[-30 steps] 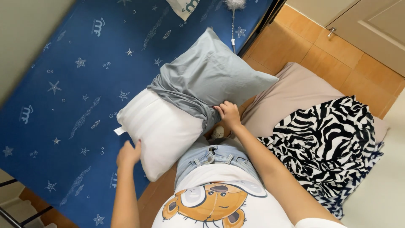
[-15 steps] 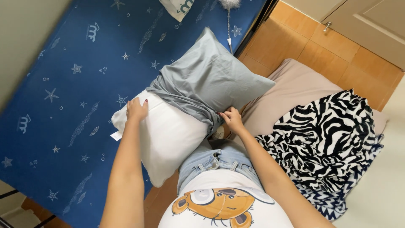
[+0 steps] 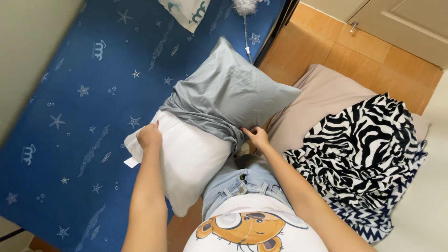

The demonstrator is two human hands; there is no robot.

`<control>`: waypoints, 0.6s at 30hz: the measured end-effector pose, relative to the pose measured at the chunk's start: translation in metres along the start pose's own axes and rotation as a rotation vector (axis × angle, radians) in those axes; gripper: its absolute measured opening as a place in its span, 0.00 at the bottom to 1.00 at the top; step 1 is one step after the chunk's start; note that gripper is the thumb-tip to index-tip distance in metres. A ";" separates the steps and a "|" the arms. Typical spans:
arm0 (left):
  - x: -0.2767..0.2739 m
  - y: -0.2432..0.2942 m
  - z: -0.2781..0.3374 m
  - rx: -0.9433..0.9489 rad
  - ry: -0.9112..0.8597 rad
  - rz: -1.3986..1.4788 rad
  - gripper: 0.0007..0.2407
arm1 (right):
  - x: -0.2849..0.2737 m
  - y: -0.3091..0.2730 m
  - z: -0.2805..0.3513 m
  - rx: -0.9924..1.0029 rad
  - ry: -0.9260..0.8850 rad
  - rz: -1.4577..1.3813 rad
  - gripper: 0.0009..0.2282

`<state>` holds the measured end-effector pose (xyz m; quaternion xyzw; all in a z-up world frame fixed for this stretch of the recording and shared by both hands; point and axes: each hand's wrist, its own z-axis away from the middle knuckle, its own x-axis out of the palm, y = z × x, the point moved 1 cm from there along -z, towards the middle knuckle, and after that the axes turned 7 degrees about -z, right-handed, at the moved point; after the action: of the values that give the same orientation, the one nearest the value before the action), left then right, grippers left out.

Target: Removing a pillowcase, folding it, and dusting the pillow.

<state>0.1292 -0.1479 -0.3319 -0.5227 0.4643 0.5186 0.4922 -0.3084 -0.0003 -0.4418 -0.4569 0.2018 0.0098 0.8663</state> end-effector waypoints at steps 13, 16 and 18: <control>-0.218 0.102 0.082 0.313 0.658 0.330 0.04 | 0.014 -0.053 0.017 0.451 -0.526 -1.038 0.51; -0.254 0.109 0.099 0.364 0.813 0.344 0.04 | 0.019 -0.075 0.008 0.410 -0.550 -1.035 0.51; -0.276 0.107 0.111 0.415 0.858 0.317 0.06 | 0.019 -0.109 0.013 0.409 -0.382 -0.835 0.45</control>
<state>0.0044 -0.0534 -0.0576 -0.5030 0.7920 0.2220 0.2655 -0.2643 -0.0565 -0.3566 -0.3094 -0.1626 -0.2939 0.8896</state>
